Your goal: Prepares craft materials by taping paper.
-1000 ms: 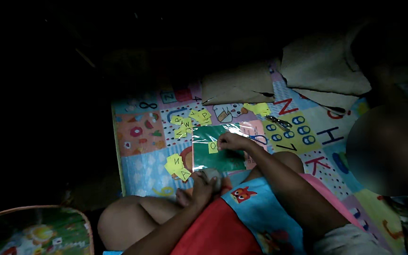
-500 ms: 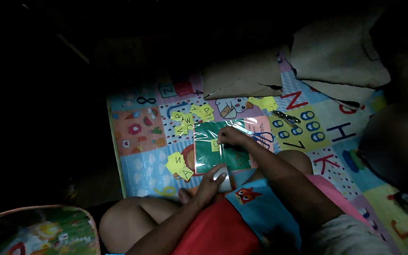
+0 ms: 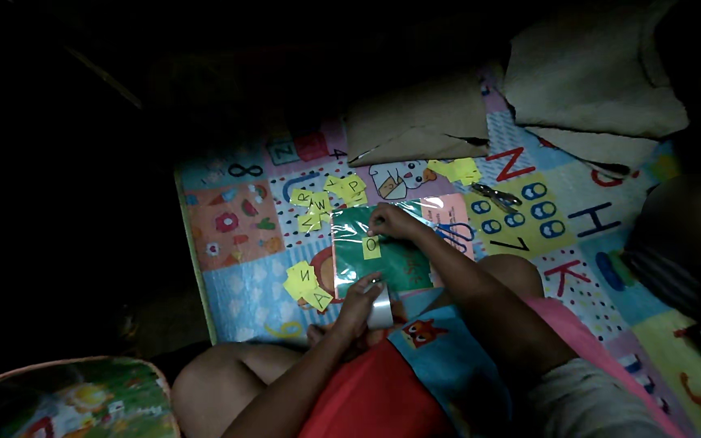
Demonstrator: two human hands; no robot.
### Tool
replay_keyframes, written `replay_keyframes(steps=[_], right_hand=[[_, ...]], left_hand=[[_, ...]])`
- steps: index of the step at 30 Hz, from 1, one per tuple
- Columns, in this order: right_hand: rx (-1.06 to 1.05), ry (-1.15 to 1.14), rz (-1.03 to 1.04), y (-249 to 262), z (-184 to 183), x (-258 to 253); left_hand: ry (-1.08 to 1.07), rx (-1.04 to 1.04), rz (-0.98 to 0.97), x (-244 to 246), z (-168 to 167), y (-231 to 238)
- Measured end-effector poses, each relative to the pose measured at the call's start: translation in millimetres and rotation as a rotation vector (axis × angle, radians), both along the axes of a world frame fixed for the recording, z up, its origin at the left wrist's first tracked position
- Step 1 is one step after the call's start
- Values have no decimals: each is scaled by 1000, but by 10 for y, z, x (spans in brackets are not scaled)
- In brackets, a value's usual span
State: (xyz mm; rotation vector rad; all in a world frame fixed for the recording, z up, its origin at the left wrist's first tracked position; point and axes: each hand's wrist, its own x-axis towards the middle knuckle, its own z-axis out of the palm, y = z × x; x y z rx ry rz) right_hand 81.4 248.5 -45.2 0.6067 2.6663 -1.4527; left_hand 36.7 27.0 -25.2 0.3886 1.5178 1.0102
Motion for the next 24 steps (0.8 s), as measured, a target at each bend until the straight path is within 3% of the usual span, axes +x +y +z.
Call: replay_keyframes(steps=[6, 24], right_hand=[[-96, -105, 20, 7, 11, -15], [99, -282, -82, -9, -206, -183]], left_hand=[[-91, -28, 72, 23, -19, 72], [-219, -128, 168, -126, -180, 280]])
